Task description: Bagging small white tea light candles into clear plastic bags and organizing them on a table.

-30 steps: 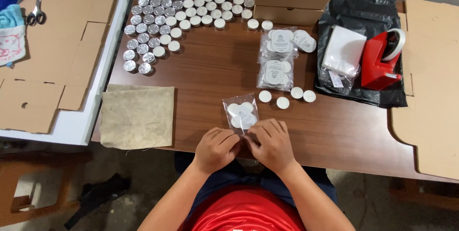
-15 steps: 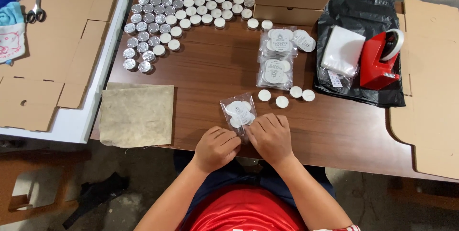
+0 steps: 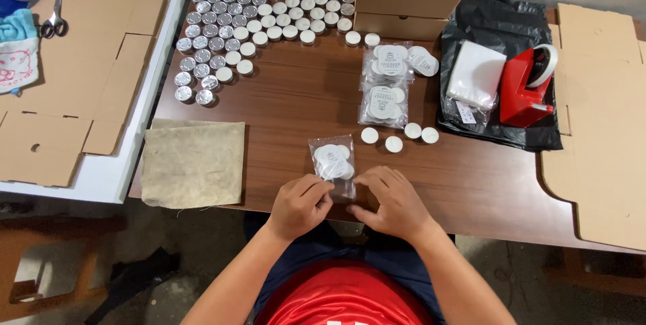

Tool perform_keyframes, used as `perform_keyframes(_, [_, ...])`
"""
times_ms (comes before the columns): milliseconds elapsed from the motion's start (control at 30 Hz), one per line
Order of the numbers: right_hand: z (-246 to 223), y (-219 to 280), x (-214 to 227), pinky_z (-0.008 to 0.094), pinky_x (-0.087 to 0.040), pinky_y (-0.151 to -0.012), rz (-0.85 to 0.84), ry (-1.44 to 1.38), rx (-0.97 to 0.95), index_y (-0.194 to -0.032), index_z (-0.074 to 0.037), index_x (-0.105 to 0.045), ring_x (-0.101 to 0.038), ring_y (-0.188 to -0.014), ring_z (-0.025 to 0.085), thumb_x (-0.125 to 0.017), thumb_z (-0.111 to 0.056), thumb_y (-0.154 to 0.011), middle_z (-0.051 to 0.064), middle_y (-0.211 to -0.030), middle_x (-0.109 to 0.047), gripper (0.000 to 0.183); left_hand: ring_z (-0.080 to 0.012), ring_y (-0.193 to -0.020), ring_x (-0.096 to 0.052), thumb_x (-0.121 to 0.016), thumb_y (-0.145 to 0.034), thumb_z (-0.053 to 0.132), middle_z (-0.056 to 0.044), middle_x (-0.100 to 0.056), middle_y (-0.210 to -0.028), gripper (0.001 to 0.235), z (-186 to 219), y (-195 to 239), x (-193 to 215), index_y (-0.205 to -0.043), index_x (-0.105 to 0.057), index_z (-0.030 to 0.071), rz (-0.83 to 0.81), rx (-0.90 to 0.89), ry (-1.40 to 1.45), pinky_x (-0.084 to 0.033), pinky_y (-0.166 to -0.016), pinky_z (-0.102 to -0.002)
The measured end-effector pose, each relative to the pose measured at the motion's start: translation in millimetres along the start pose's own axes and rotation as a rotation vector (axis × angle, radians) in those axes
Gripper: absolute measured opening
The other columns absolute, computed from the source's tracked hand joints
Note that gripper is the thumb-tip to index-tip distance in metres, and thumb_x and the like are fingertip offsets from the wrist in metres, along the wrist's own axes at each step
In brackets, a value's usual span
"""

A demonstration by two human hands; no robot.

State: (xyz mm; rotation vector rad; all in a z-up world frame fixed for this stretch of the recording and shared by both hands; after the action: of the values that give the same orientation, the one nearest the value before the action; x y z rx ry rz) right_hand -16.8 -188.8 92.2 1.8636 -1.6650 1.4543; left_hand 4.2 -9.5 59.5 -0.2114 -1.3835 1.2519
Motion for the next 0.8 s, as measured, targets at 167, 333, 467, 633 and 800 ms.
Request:
perform_keyframes(167, [10.5, 5.4, -12.6, 0.039, -0.052, -0.074, -0.094, 0.171, 0.108, -0.114, -0.014, -0.067, -0.066, -0.092, 0.028, -0.077, -0.021, -0.079, 0.007, -0.097, -0.061, 0.038, -0.0178, -0.063, -0.066, -0.067, -0.08, 0.001, -0.001, -0.058, -0.076, 0.017, 2.8, 9.7, 1.2, -0.092, -0.07, 0.013, -0.077, -0.03, -0.104, -0.057, -0.057, -0.027])
perform_keyframes(333, [-4.6, 10.4, -30.0, 0.035, -0.049, -0.068, 0.1, 0.262, 0.325, -0.103, -0.017, -0.07, -0.061, -0.079, 0.024, -0.066, -0.016, -0.092, 0.003, -0.09, -0.055, 0.011, -0.015, -0.064, -0.065, -0.062, -0.081, -0.003, 0.002, -0.055, -0.078, 0.025, -4.6, 27.9, -5.9, -0.097, -0.069, 0.016, -0.146, -0.024, -0.213, -0.057, -0.061, -0.024])
perform_keyframes(467, [-18.7, 7.7, -25.3, 0.034, -0.049, -0.068, 0.243, 0.317, 0.437, -0.091, -0.018, -0.069, -0.061, -0.077, 0.022, -0.069, -0.014, -0.094, 0.002, -0.091, -0.057, 0.004, -0.0176, -0.069, -0.069, -0.065, -0.081, -0.002, 0.001, -0.058, -0.081, 0.024, -9.2, 25.4, -1.6, -0.098, -0.07, 0.014, -0.181, 0.056, -0.185, -0.06, -0.065, -0.027])
perform_keyframes(633, [-28.2, -1.4, -0.5, 0.033, -0.05, -0.075, 0.306, 0.229, 0.415, -0.09, -0.019, -0.07, -0.063, -0.085, 0.02, -0.067, -0.017, -0.096, -0.001, -0.097, -0.062, 0.008, -0.0169, -0.067, -0.066, -0.064, -0.077, -0.003, 0.001, -0.055, -0.08, 0.024, -7.0, -5.1, 28.4, -0.094, -0.07, 0.013, -0.136, 0.191, -0.009, -0.06, -0.067, -0.026])
perform_keyframes(800, [-9.0, -17.1, 13.5, 0.036, -0.053, -0.067, 0.267, -0.292, 0.002, -0.092, -0.013, -0.077, -0.069, -0.071, 0.028, -0.066, -0.011, -0.098, 0.003, -0.08, -0.072, 0.012, -0.0268, -0.088, -0.073, -0.074, -0.086, 0.028, -0.009, -0.072, -0.099, 0.028, -12.4, -37.1, 54.4, -0.106, -0.078, 0.009, -0.084, 0.366, 0.682, -0.058, -0.078, -0.037])
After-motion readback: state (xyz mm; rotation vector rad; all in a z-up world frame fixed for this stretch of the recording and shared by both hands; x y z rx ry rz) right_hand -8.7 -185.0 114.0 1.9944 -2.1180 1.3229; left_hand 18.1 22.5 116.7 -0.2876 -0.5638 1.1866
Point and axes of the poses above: each hand's wrist, its own y-axis away from the middle knuckle, its own x-axis out of the back of the hand, z = x × y, the point moved 6 cm from there along -y, towards the middle knuckle
